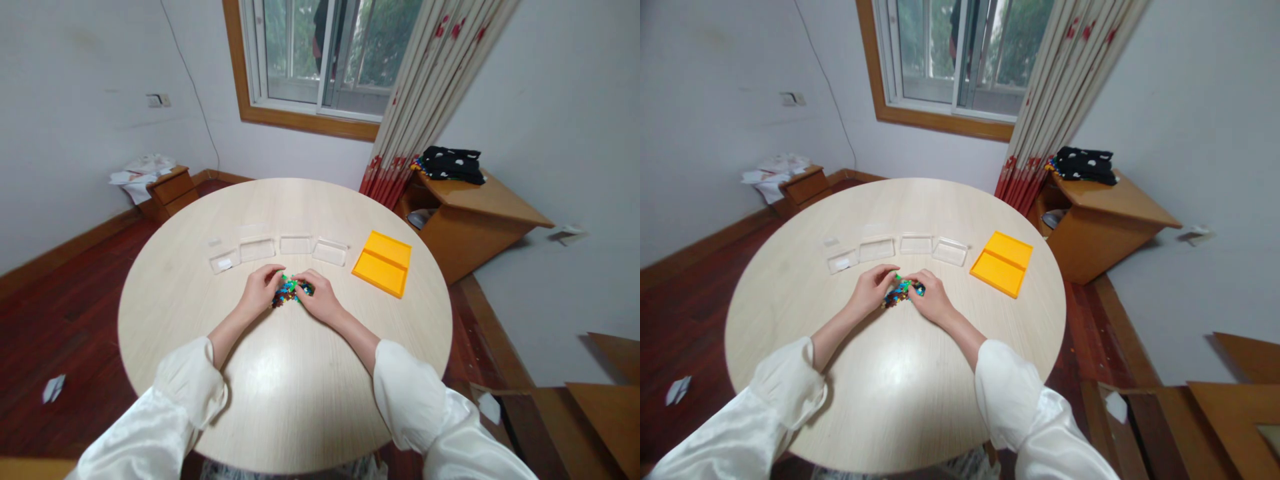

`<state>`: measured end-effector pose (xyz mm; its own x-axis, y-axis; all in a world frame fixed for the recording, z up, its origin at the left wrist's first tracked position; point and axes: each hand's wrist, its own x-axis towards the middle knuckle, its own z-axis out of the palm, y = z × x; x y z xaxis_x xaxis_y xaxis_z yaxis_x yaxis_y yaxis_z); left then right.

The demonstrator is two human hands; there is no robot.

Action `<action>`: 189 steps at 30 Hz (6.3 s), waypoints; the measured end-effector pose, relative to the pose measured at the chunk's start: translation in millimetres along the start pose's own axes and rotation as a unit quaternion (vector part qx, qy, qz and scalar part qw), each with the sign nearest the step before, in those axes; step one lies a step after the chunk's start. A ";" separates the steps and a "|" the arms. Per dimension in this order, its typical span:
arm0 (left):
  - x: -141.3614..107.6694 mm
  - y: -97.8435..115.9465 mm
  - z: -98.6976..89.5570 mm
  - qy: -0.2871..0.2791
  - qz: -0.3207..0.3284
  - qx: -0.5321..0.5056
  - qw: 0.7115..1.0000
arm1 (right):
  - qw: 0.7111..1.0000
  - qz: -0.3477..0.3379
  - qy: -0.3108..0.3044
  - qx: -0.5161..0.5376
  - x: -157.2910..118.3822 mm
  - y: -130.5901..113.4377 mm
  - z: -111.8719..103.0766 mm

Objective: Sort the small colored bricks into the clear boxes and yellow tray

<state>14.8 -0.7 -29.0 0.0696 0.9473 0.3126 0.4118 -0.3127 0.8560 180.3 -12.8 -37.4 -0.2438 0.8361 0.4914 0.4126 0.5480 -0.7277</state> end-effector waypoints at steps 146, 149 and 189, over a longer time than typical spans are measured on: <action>23.0 -15.6 -38.1 0.180 -0.206 -0.499 0.822 | 0.991 0.123 -0.036 0.041 -13.9 1.6 -18.3; 22.8 -15.6 -37.6 0.185 -0.200 -0.485 0.831 | 0.991 0.126 -0.040 0.031 -13.8 -0.1 -19.0; 15.3 -7.1 -29.5 0.104 -0.204 -0.389 0.892 | 0.994 0.101 -0.043 0.031 -15.0 0.4 -19.1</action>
<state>-13.8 14.0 -18.2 -0.1448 0.9853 -0.0905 -0.3970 0.0259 0.9175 200.9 -25.5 -35.9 -0.2362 0.9265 0.2929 0.4067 0.3680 -0.8362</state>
